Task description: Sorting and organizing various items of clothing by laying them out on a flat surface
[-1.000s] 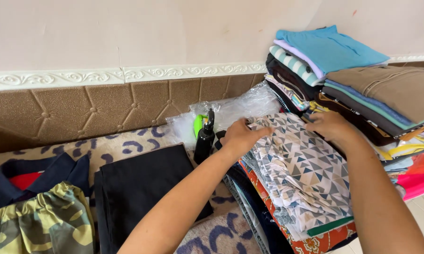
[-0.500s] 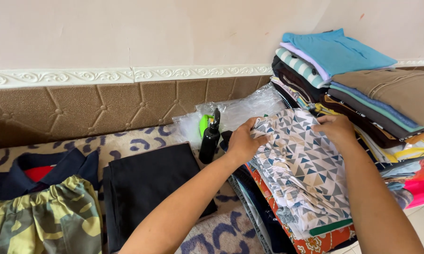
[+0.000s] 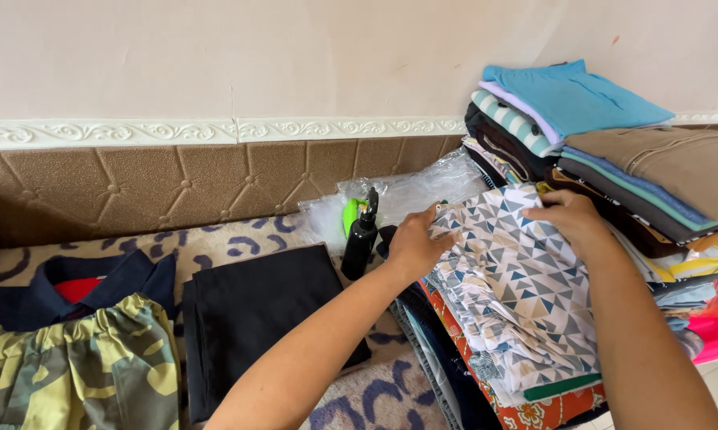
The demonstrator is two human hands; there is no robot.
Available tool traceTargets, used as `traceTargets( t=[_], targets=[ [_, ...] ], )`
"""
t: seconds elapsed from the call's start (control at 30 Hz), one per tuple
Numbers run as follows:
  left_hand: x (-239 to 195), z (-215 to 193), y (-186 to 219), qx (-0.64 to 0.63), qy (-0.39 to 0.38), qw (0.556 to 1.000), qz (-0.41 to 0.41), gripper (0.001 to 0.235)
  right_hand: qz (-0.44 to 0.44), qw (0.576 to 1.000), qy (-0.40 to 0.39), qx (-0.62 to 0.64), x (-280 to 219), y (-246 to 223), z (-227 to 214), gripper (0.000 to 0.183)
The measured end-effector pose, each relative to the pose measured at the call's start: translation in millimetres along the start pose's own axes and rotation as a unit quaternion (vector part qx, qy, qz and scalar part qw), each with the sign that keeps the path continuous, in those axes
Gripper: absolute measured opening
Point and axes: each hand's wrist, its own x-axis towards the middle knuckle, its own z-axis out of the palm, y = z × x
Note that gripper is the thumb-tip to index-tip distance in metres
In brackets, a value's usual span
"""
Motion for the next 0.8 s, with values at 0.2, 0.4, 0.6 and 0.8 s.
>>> traceTargets(
  t=[0.2, 0.4, 0.6, 0.8],
  targets=[
    [-6.5, -10.8, 3.7, -0.012, -0.027, 0.999, -0.015, 0.083, 0.069, 0.982, -0.099, 0.145, -23.8, -30.0, -36.1, 0.033],
    [-22.1, -25.5, 36.7, -0.198, 0.007, 0.98, -0.032, 0.099, -0.069, 0.949, -0.173, 0.255, -20.4, -22.5, -69.7, 0.037],
    [-21.3, -41.3, 46.3, -0.153, -0.067, 0.983, -0.082, 0.124, -0.12, 0.935, -0.14, 0.302, -58.3, -47.3, -98.6, 0.052],
    [-34.7, -51.2, 58.9, -0.394, -0.166, 0.903, 0.053, 0.083, -0.172, 0.919, -0.088, 0.344, -76.9, -76.6, -122.6, 0.034]
  ],
)
